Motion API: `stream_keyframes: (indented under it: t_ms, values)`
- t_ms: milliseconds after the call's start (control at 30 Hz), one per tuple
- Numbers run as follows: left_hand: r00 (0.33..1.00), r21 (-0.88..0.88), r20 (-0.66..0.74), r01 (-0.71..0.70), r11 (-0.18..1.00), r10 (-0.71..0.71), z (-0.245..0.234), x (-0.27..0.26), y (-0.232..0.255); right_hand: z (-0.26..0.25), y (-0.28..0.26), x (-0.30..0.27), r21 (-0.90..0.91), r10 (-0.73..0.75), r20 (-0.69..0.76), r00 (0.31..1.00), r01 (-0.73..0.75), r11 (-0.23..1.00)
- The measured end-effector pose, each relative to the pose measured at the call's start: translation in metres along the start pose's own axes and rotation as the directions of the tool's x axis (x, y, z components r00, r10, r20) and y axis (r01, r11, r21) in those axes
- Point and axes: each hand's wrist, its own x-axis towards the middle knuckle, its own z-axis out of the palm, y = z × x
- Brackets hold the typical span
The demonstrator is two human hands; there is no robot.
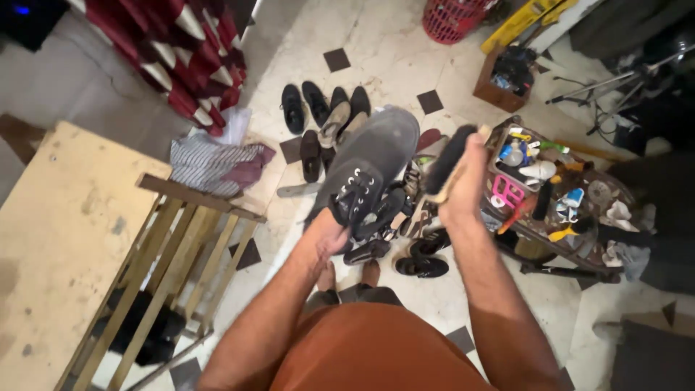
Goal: The person is cleaning a dark-colored shoe using a brush and a cloth.
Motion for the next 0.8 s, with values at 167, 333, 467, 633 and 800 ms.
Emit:
stream_keyframes:
  t_ms: [167, 333, 467, 633, 800]
  values:
    - [0.997, 0.265, -0.066, 0.049, 0.963, -0.032, -0.034, 0.015, -0.008, 0.023, 0.013, -0.058, -0.468, -0.497, 0.677, 0.542, 0.839, 0.277]
    - [0.997, 0.576, -0.071, 0.047, 0.816, -0.007, -0.032, 0.01, -0.019, 0.039, -0.02, -0.022, -0.692, -0.407, 0.664, 0.628, 0.722, -0.014]
    - [0.992, 0.869, -0.057, -0.008, 0.494, 0.116, -0.027, 0.01, 0.002, 0.051, -0.031, -0.037, -0.612, -0.502, 0.684, 0.529, 0.791, 0.0]
    - [0.988, 0.973, -0.046, 0.01, 0.23, 0.15, -0.017, -0.012, 0.003, 0.03, -0.015, -0.011, -0.654, -0.328, 0.713, 0.619, 0.757, 0.007]
    - [0.984, 0.979, -0.039, 0.003, 0.205, 0.173, -0.009, -0.005, 0.024, 0.035, -0.017, -0.005, -0.703, -0.487, 0.61, 0.625, 0.71, 0.031]
